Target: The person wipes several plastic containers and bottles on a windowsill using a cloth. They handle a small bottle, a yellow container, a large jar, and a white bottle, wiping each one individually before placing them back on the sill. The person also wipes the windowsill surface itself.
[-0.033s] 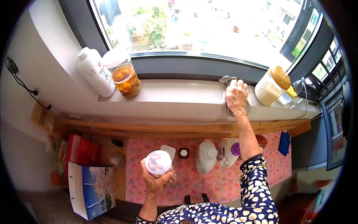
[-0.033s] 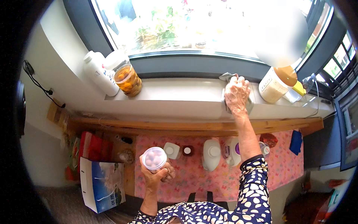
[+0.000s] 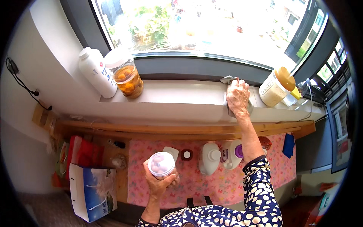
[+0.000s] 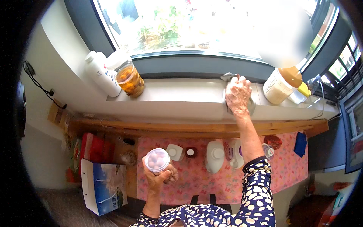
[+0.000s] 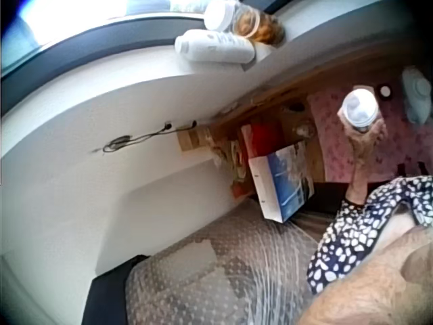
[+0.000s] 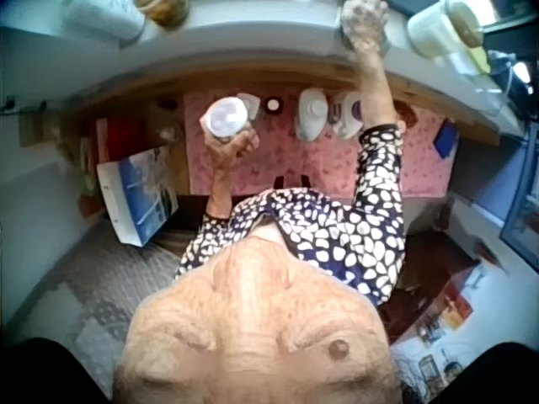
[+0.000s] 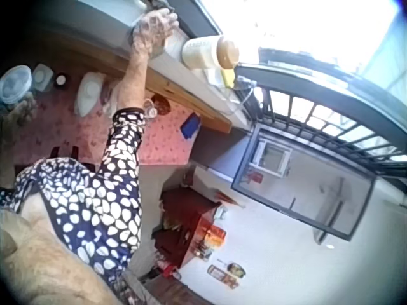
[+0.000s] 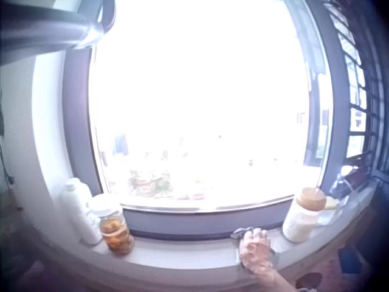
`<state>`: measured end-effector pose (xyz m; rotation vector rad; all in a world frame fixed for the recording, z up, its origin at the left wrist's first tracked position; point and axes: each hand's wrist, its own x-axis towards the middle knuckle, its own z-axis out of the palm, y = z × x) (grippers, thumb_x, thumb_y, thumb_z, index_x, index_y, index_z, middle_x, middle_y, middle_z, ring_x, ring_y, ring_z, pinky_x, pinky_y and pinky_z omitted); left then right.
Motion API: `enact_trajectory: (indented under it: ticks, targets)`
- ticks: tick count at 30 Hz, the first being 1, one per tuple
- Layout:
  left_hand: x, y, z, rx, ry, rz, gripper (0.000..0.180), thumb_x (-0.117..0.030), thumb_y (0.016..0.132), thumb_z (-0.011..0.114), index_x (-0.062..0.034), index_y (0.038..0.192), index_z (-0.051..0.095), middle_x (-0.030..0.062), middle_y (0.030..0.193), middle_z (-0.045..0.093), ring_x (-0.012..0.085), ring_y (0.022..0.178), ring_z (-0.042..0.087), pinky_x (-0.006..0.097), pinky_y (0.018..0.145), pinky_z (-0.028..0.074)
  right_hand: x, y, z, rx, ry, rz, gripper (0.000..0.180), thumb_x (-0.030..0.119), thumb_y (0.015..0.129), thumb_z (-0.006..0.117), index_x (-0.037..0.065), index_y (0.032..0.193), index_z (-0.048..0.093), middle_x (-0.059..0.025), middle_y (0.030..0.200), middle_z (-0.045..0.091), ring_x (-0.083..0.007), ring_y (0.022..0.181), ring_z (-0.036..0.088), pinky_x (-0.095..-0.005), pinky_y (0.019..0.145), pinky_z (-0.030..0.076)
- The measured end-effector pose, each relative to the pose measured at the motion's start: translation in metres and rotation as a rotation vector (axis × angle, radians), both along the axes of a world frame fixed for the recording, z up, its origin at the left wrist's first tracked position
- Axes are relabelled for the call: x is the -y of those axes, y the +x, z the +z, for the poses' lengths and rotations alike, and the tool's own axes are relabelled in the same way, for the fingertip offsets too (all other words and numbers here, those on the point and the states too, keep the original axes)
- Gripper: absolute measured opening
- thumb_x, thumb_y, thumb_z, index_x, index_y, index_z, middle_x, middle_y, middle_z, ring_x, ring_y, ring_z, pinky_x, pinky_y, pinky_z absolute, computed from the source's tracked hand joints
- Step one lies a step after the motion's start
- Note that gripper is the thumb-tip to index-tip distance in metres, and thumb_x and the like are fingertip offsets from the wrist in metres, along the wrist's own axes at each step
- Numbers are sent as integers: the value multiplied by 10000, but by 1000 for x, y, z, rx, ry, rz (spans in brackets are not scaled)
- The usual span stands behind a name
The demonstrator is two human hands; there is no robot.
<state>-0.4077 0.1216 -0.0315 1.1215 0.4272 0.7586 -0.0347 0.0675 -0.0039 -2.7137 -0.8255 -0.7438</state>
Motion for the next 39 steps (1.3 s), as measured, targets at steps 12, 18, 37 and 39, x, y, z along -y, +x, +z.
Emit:
enact_trajectory:
  ticks: [12, 18, 37, 39]
  targets:
    - [0, 9, -15, -197, 146, 136, 732, -87, 590, 823, -52, 1172, 381, 67, 1074, 531, 163, 991, 563, 308, 849, 486, -92, -90, 38, -298, -224, 506, 610, 406, 917, 442, 117, 1435, 297, -198, 1307, 351, -338, 1171, 356, -466, 969, 322]
    - [3, 15, -25, -222, 201, 126, 755, -72, 567, 819, -43, 1191, 395, 75, 1068, 531, 172, 997, 564, 312, 863, 482, -121, -103, 15, -96, -110, 880, 515, 408, 892, 515, 65, 1276, 493, -115, 1385, 380, -331, 1281, 327, -465, 998, 325]
    - [12, 14, -18, -253, -89, -68, 752, -134, 595, 871, -53, 1158, 379, 99, 1020, 593, 168, 914, 608, 303, 776, 519, 20, -8, 8, -67, 42, -66, 445, 329, 868, 565, 39, 1206, 544, -166, 1173, 470, -307, 1041, 463, -399, 873, 436]
    - [6, 17, -21, -225, 146, 50, 755, -153, 584, 878, -51, 1152, 392, 95, 1037, 592, 171, 946, 602, 313, 814, 509, 1, -15, 1, 13, 91, -37, 409, 295, 869, 574, 25, 1176, 566, -176, 1106, 495, -288, 978, 476, -395, 850, 445]
